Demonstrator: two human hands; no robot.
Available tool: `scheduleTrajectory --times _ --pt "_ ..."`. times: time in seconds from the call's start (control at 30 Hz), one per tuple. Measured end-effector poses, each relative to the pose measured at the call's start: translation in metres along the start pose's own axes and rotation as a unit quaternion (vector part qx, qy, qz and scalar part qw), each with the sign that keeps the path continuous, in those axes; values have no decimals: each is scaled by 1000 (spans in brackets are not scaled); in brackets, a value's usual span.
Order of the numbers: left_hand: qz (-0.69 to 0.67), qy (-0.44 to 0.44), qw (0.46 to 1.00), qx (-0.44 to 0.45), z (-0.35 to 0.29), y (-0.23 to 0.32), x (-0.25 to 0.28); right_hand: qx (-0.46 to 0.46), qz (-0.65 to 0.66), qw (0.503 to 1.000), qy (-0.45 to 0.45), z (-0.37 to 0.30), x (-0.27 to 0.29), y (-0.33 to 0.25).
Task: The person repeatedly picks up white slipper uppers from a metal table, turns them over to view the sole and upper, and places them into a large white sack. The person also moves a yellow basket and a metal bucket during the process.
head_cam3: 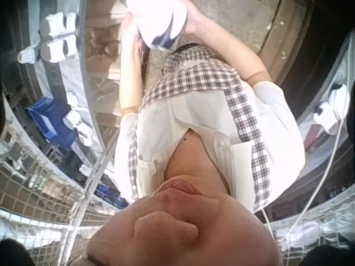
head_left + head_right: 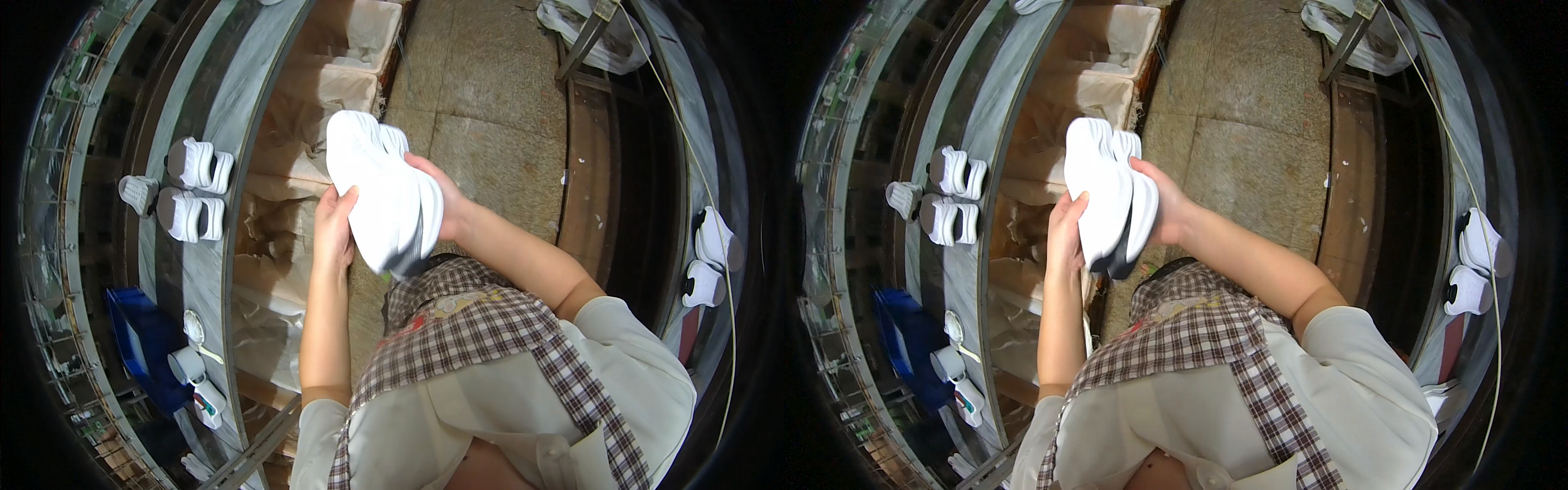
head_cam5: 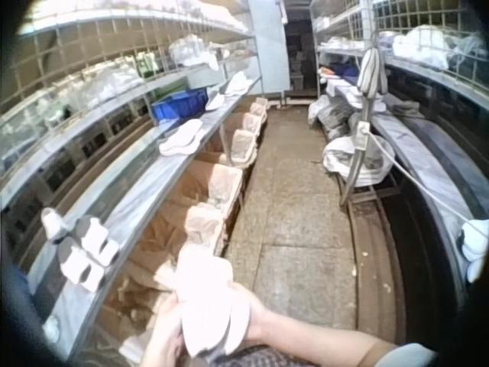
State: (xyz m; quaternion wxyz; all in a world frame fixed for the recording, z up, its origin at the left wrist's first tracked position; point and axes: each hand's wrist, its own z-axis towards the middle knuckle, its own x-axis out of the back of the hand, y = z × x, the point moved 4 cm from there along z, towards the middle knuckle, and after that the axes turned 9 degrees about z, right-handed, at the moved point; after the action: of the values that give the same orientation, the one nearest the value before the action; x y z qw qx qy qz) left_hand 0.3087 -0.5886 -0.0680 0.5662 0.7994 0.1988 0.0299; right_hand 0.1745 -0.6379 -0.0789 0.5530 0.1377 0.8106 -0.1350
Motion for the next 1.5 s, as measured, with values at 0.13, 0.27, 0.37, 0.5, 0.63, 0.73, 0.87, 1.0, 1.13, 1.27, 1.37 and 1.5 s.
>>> scheduleTrajectory --times 0.13,0.27,0.37,0.5,0.63,0.73,0.87,1.0,1.13,1.27,1.37,1.5 --pt "19 -20 999 -41 -5 7 -4 123 -128 984 -32 -11 -21 -2" --pt "-55 -56 996 -44 -9 10 -8 210 -206 955 -42 -19 -36 -4" --pt "-97 -71 992 -49 -9 10 -7 237 -230 942 -60 -25 -41 -3" --pt "-118 -83 987 -74 -9 9 -4 270 -291 911 -116 -29 -43 -5" --pt "-95 -66 990 -76 -9 8 3 315 -512 798 -46 -31 -37 -16" --pt "-56 -70 989 -120 -10 10 5 268 -568 775 -70 -36 -34 -21" --pt "-37 -74 982 -168 -13 10 8 263 -611 743 -78 -42 -36 -24" --pt "13 -74 980 -183 -14 8 12 253 -608 749 -74 -43 -35 -23" --pt "13 -66 982 -177 -13 5 15 242 -609 751 -82 -43 -32 -21" --pt "30 -62 980 -186 -14 3 18 242 -602 756 -92 -43 -30 -20" --pt "58 -61 980 -180 -15 2 21 244 -599 756 -98 -43 -30 -19" --pt "54 -62 981 -178 -17 2 22 244 -586 765 -109 -43 -29 -19"
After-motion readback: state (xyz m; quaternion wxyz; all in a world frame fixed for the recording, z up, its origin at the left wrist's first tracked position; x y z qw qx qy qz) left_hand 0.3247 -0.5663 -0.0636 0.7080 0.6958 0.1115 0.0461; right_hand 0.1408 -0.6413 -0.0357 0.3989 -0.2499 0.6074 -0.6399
